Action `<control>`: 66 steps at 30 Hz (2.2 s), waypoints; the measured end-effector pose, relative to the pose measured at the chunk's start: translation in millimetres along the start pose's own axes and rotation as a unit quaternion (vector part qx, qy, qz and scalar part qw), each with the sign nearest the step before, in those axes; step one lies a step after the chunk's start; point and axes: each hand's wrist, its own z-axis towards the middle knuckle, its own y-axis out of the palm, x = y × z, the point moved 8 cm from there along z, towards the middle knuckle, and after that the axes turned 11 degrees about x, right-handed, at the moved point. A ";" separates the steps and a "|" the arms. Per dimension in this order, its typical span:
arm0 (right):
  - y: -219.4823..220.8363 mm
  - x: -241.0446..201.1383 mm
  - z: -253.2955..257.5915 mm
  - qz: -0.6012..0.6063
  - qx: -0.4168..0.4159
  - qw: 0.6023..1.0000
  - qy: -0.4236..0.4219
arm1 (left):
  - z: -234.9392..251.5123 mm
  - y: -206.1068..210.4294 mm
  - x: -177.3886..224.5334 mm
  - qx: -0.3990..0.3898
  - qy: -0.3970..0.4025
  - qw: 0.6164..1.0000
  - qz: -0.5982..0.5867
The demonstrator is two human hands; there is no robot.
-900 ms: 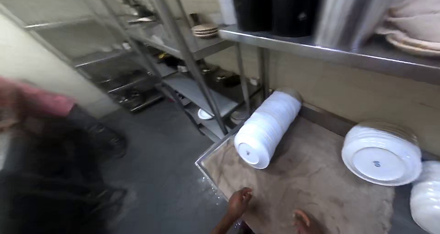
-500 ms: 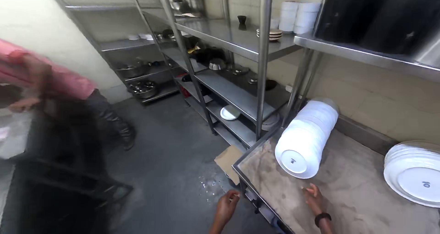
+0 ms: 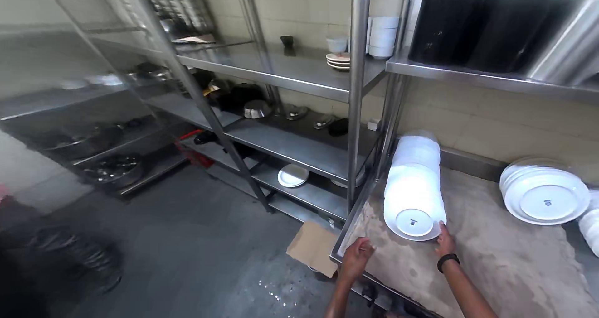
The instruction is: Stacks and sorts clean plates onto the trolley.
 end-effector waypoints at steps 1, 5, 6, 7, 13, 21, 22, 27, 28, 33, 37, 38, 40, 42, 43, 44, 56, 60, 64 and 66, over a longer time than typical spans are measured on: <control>-1.8 -3.4 4.6 -0.002 0.028 0.999 -0.023 | 10.7 7.8 7.8 -0.014 0.004 1.000 -0.004; 7.4 -5.0 32.9 0.050 0.034 0.995 -0.084 | 62.2 43.2 27.4 -0.054 0.014 0.998 -0.011; 12.9 0.0 36.8 0.067 0.012 0.995 -0.072 | 75.6 53.0 30.5 -0.060 0.009 0.998 -0.024; 19.4 5.4 37.5 0.083 -0.010 0.995 -0.049 | 89.4 62.3 34.8 -0.064 0.002 0.997 -0.042; 32.7 18.8 28.0 0.141 -0.014 0.989 0.045 | 167.6 113.4 49.5 -0.004 0.020 0.983 -0.181; 33.1 22.2 23.8 0.134 -0.018 0.989 0.059 | 200.2 124.8 49.0 0.042 0.000 0.967 -0.250; 35.1 24.1 24.7 0.130 -0.017 0.990 0.052 | 201.4 123.5 48.4 0.034 -0.003 0.968 -0.250; 39.5 25.0 25.5 0.108 -0.004 0.994 0.015 | 205.7 119.9 47.1 0.009 -0.004 0.968 -0.252; 38.4 24.1 24.6 0.102 -0.005 0.995 0.012 | 206.5 119.8 44.8 0.008 -0.006 0.969 -0.248; 30.3 14.6 29.4 0.086 -0.050 0.995 0.000 | 212.0 116.7 47.2 0.016 0.026 0.977 -0.212; 25.9 -15.6 47.5 0.092 -0.055 0.989 -0.101 | 222.7 110.3 67.3 0.037 0.074 0.980 -0.180; 28.0 -28.2 52.8 0.093 -0.058 0.985 -0.135 | 226.4 110.2 71.6 0.041 0.083 0.981 -0.171; 35.3 -46.8 61.3 0.085 -0.076 0.978 -0.173 | 231.9 111.4 74.8 0.051 0.088 0.982 -0.160; 43.6 -58.2 65.0 0.071 -0.097 0.979 -0.163 | 234.3 112.4 73.6 0.062 0.091 0.983 -0.146; 46.8 -63.3 65.7 0.065 -0.102 0.980 -0.156 | 235.1 112.3 73.2 0.066 0.095 0.983 -0.139; 49.2 -66.7 67.1 0.060 -0.101 0.981 -0.153 | 236.1 111.9 72.7 0.069 0.098 0.984 -0.130; 40.8 -50.5 59.9 0.065 -0.015 0.990 -0.128 | 216.2 100.1 90.9 0.136 0.212 0.967 -0.029; 36.2 -36.7 51.6 0.087 0.030 0.991 -0.094 | 205.7 98.2 83.8 0.191 0.190 0.962 -0.036; 34.9 -37.5 46.6 0.097 0.074 0.989 -0.083 | 197.5 102.4 75.0 0.195 0.126 0.971 -0.058; 35.1 -38.5 46.5 0.102 0.084 0.987 -0.092 | 195.5 103.9 73.2 0.194 0.109 0.972 -0.075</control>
